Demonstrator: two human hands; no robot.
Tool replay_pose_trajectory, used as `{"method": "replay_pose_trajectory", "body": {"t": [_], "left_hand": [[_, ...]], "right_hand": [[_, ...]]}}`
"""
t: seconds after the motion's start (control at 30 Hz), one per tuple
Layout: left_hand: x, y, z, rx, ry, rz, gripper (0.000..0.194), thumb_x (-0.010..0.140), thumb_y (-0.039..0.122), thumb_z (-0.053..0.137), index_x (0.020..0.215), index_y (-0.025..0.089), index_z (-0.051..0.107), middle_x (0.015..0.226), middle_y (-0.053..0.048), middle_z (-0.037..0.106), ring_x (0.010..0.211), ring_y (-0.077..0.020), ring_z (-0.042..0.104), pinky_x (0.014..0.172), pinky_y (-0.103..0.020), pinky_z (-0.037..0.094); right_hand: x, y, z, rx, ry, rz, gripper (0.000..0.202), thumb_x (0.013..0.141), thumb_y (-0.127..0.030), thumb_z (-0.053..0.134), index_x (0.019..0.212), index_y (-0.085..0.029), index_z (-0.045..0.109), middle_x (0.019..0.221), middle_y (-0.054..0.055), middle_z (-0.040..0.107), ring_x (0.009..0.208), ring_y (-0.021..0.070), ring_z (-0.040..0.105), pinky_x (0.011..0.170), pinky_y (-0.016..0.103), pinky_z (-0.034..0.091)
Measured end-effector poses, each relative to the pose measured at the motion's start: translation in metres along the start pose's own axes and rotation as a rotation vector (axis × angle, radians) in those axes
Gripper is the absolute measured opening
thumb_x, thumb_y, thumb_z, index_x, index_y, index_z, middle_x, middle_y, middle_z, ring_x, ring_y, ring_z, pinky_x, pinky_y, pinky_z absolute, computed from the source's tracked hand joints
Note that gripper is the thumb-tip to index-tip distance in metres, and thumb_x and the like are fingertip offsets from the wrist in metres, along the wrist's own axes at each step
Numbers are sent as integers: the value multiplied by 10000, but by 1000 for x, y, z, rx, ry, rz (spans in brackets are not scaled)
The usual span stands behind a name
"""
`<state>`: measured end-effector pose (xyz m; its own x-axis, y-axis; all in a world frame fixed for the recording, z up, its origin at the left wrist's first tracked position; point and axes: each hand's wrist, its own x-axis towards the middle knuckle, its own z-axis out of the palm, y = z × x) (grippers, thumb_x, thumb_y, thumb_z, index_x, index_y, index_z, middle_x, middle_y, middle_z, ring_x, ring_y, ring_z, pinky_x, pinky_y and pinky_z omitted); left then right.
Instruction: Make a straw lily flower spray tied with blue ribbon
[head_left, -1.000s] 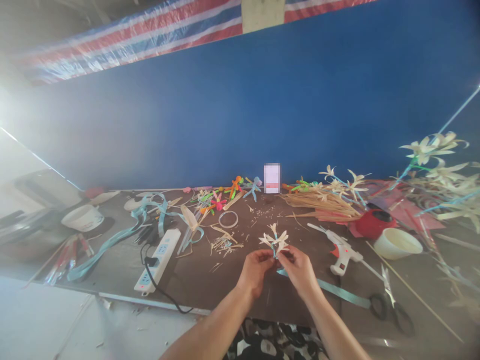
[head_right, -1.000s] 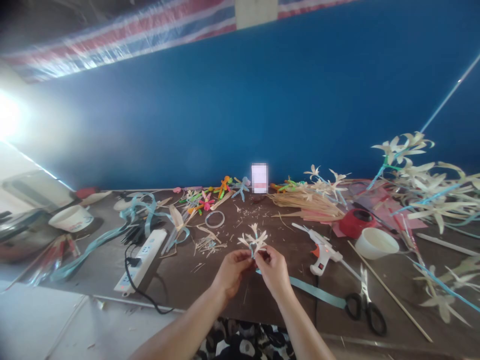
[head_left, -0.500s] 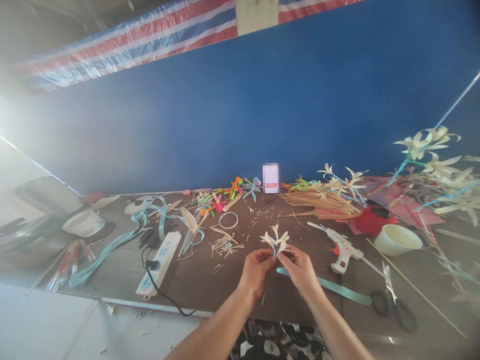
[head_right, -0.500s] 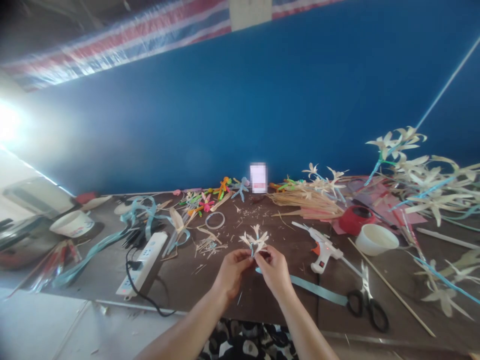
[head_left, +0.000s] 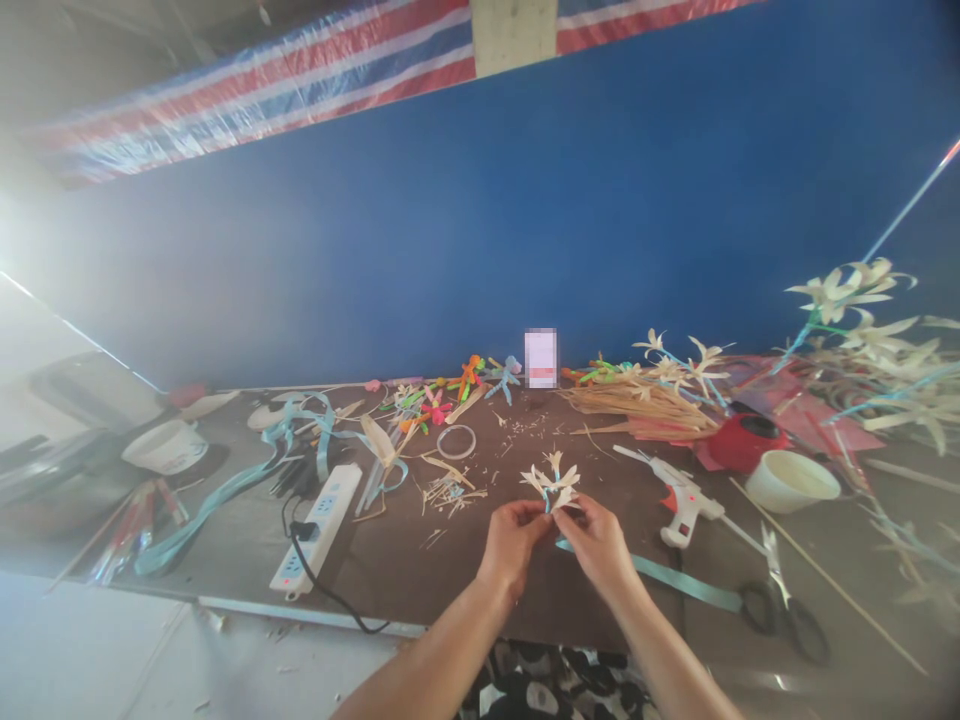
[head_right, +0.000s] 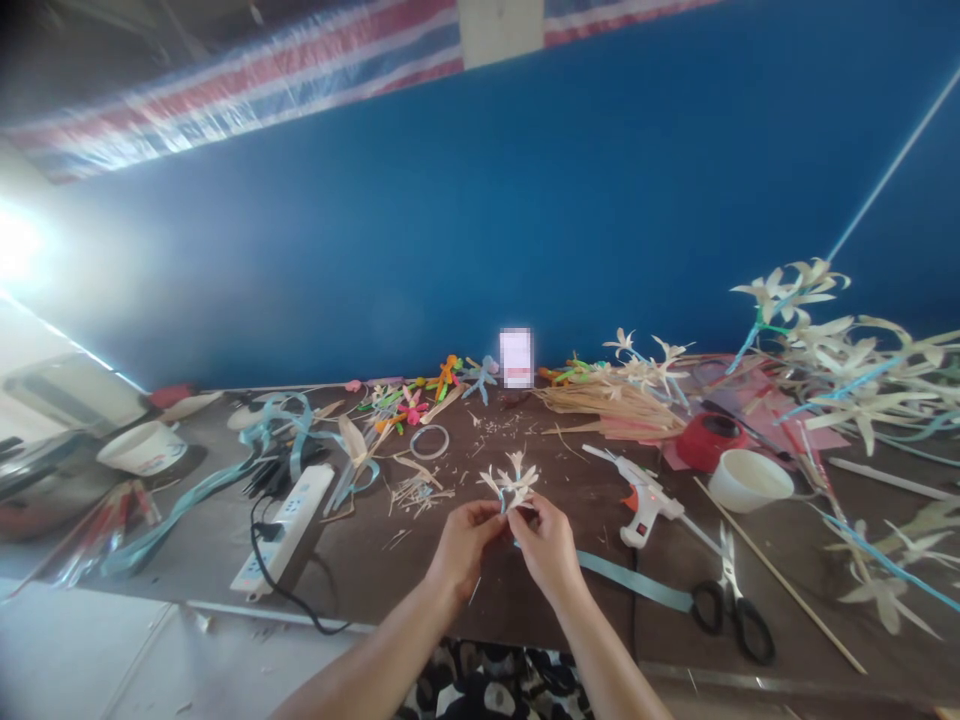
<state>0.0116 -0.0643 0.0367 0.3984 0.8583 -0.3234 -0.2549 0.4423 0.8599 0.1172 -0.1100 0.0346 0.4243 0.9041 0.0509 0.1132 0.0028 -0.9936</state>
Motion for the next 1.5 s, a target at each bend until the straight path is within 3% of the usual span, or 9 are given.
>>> {"method": "replay_pose_trajectory", "body": {"t": [0.4,0.6,0.77,0.93,1.17,1.37,1.5], "left_hand": [[-1,0,-5,138,-3,-20,354,529,369,697,760,109,628,550,-20,583,430,-90,471,438,-211,360],[-1,0,-3,191,25,66,305,570,373,666,724,112,632,588,-18,577,417,-62,417,400,-183,318],[-2,4,-1,220,39,112,287,601,366,648,731,111,628,588,-21,576,431,-68,421,419,-189,340],[0,0,-2,264,54,176,304,636,381,617,772,109,626,610,-29,579,445,-65,419,430,-184,333],[1,-5,4,253,109,226,302,647,377,600,760,98,621,587,-20,556,457,-63,416,439,-182,337],[4,-7,4,227,123,240,296,646,377,595,760,105,610,565,-8,547,456,-70,440,445,-188,351],[7,-3,1,265,134,253,267,646,353,596,763,113,613,561,-1,544,478,-79,465,463,-190,362]], "right_hand": [[2,1,1,-83,40,-46,196,686,-309,534,772,-151,610,691,42,634,665,195,578,641,289,439],[2,1,0,-70,12,-37,179,702,-306,528,745,-151,608,639,25,617,614,173,561,586,258,420],[3,3,-1,25,-49,-17,189,716,-301,525,768,-154,632,685,19,624,673,168,552,617,243,397],[1,4,0,81,-55,33,228,727,-340,514,708,-137,615,608,0,578,593,137,511,552,222,370],[-4,-2,-1,-122,32,-2,205,710,-334,521,641,-147,572,553,-15,530,519,113,452,499,206,345],[-5,-8,-5,-164,-17,-11,195,718,-328,499,648,-156,557,572,2,556,552,133,481,534,216,366],[-7,-10,-7,-168,-29,-1,198,722,-326,497,623,-158,531,545,-27,485,524,106,428,503,199,333]]}}
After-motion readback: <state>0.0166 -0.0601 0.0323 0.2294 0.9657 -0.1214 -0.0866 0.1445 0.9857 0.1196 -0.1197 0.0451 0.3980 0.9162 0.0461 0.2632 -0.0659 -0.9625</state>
